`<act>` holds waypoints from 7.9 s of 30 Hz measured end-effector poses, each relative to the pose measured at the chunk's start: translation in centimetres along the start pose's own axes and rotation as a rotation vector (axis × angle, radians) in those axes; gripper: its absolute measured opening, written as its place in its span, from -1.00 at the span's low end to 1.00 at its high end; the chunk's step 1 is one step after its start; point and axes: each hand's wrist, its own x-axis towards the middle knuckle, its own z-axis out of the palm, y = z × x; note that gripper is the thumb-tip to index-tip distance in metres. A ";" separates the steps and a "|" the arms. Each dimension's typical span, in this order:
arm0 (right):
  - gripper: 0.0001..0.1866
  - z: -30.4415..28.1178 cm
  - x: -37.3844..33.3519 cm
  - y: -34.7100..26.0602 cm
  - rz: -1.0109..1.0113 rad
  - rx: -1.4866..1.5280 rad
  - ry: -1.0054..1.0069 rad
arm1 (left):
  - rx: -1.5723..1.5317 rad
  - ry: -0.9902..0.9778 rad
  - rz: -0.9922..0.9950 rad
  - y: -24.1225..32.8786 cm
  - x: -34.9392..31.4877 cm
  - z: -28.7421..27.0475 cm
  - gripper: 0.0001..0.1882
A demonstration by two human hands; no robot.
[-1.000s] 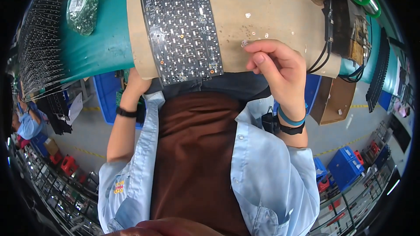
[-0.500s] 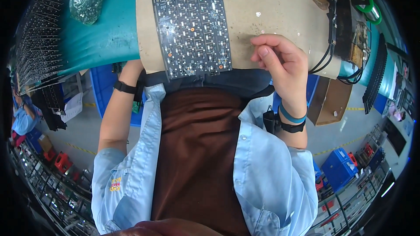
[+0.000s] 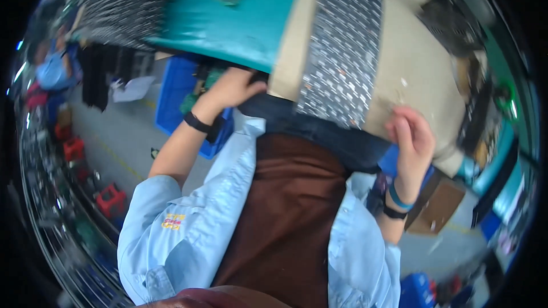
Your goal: Assembling and soldering components onto keyboard PCBs at an electronics factory workbench.
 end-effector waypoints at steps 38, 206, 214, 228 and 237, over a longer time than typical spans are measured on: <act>-0.83 -3.6 -5.0 0.9 -0.044 0.089 0.002 | -1.793 0.671 -0.744 0.7 -4.4 -19.6 0.12; -0.79 -0.4 -1.1 -3.0 0.003 -0.087 0.043 | -1.041 0.799 0.012 10.5 -5.1 -2.9 -0.18; -0.80 -0.3 -1.0 -4.0 -0.001 -0.130 0.037 | -0.885 0.767 0.105 10.0 -4.8 -2.9 -0.38; -0.80 -0.4 -0.2 -2.8 -0.050 -0.095 0.016 | -0.865 0.772 0.112 11.1 -4.4 -3.5 -0.37; -0.80 -0.4 0.1 -2.6 -0.018 -0.019 0.017 | -0.770 0.820 0.108 10.0 -4.7 -4.1 -0.26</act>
